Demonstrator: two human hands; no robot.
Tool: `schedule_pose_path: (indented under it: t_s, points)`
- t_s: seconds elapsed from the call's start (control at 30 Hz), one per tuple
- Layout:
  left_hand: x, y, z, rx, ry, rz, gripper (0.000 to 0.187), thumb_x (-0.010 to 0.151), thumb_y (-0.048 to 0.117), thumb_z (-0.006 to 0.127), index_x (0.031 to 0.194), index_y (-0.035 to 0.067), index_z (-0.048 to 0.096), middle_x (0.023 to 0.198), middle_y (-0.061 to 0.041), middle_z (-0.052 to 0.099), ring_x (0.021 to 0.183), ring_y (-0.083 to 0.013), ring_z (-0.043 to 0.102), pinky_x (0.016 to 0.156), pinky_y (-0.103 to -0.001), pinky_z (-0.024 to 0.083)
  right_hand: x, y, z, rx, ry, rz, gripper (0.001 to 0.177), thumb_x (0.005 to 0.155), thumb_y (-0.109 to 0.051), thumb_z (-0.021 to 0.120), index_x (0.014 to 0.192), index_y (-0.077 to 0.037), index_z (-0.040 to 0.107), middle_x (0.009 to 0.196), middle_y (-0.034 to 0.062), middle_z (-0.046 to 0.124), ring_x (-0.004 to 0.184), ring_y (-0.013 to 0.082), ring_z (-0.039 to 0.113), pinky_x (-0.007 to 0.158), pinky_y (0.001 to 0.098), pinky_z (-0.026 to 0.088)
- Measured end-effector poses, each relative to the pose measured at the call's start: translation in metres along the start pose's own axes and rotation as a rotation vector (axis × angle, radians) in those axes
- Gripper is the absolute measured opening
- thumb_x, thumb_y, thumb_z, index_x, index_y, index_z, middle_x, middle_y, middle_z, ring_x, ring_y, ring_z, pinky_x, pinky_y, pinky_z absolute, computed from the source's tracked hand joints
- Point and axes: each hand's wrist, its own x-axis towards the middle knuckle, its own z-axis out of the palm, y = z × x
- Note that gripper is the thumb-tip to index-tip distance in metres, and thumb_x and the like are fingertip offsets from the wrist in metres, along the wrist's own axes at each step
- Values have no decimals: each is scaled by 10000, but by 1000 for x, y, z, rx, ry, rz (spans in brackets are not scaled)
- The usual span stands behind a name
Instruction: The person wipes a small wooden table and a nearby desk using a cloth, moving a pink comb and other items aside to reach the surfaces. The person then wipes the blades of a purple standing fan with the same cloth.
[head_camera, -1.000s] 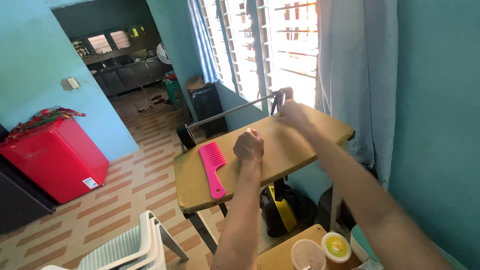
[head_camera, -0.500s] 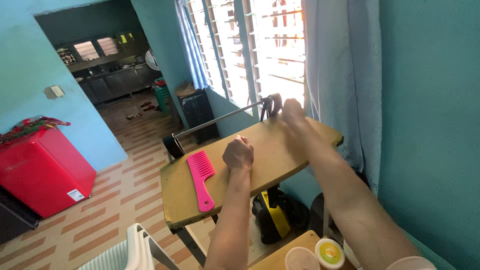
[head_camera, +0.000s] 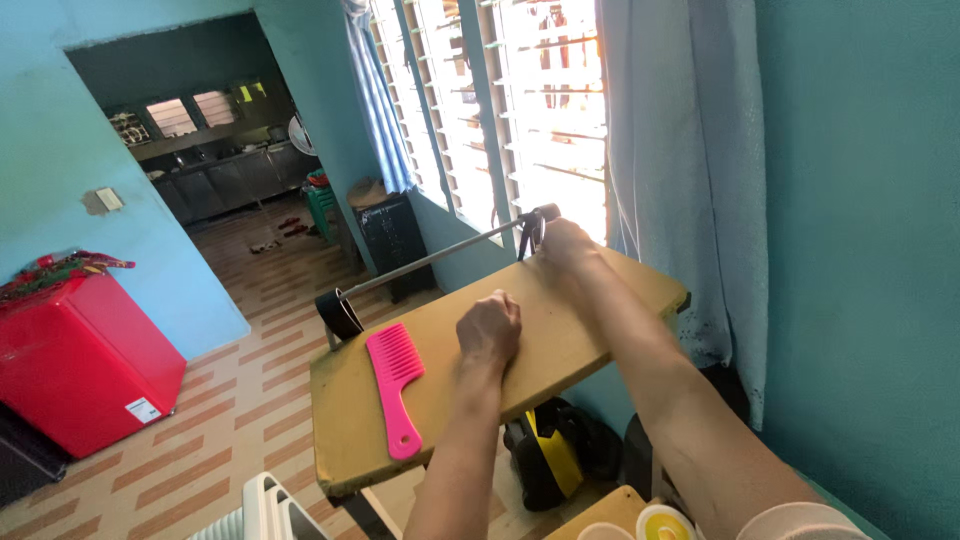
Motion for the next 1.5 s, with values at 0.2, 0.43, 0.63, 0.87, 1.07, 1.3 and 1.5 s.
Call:
schedule_pose_path:
  t_s: [0.2, 0.43, 0.63, 0.87, 1.07, 1.3, 1.5]
  points:
    - [-2, 3, 5, -22, 11, 31, 358, 1014, 354, 469, 954, 100, 714, 864, -203, 740, 844, -403, 723, 786, -514, 566, 6, 27, -13, -113, -93, -32, 198, 806, -247, 768, 929, -100, 817, 980, 141, 759, 947, 311, 733, 870, 414, 578]
    - [0, -2, 4, 9, -9, -10, 358, 1005, 351, 470, 942, 99, 717, 888, -200, 742, 862, -404, 722, 790, -516, 568, 2, 79, -6, -206, 156, 118, 155, 853, -168, 719, 923, -65, 811, 1043, 184, 771, 943, 335, 746, 840, 416, 597]
    - [1, 0, 8, 23, 18, 5, 349, 1005, 348, 476, 964, 107, 726, 884, -207, 742, 854, -400, 728, 792, -506, 574, -12, 96, -28, -15, 236, 297, 201, 838, -202, 785, 943, -44, 719, 883, 158, 762, 730, 259, 748, 643, 381, 622]
    - [0, -2, 2, -130, 209, -100, 342, 978, 338, 486, 919, 116, 740, 865, -193, 743, 824, -403, 714, 746, -524, 564, -100, -18, -1, 228, -130, -385, 155, 811, -222, 744, 945, -191, 817, 920, 34, 788, 770, 171, 737, 730, 334, 600]
    - [-6, -3, -2, -107, 156, -36, 348, 981, 335, 486, 913, 93, 726, 847, -201, 735, 821, -410, 711, 737, -531, 561, -141, 22, -40, 145, 153, -265, 72, 794, -104, 752, 821, -116, 817, 877, 66, 748, 851, 254, 705, 828, 434, 565]
    - [-5, -2, 3, -77, 93, -31, 342, 963, 354, 502, 935, 112, 742, 873, -196, 742, 844, -399, 719, 766, -521, 569, -127, 3, -26, 195, 77, -247, 82, 809, -96, 748, 841, -101, 823, 887, 105, 760, 830, 259, 708, 828, 416, 573]
    - [-7, -2, 0, -74, 44, -16, 361, 971, 377, 502, 963, 122, 757, 897, -193, 744, 869, -394, 719, 793, -510, 568, -138, -7, -15, 53, 78, -274, 91, 821, -89, 745, 858, -88, 828, 895, 140, 770, 813, 264, 711, 827, 400, 581]
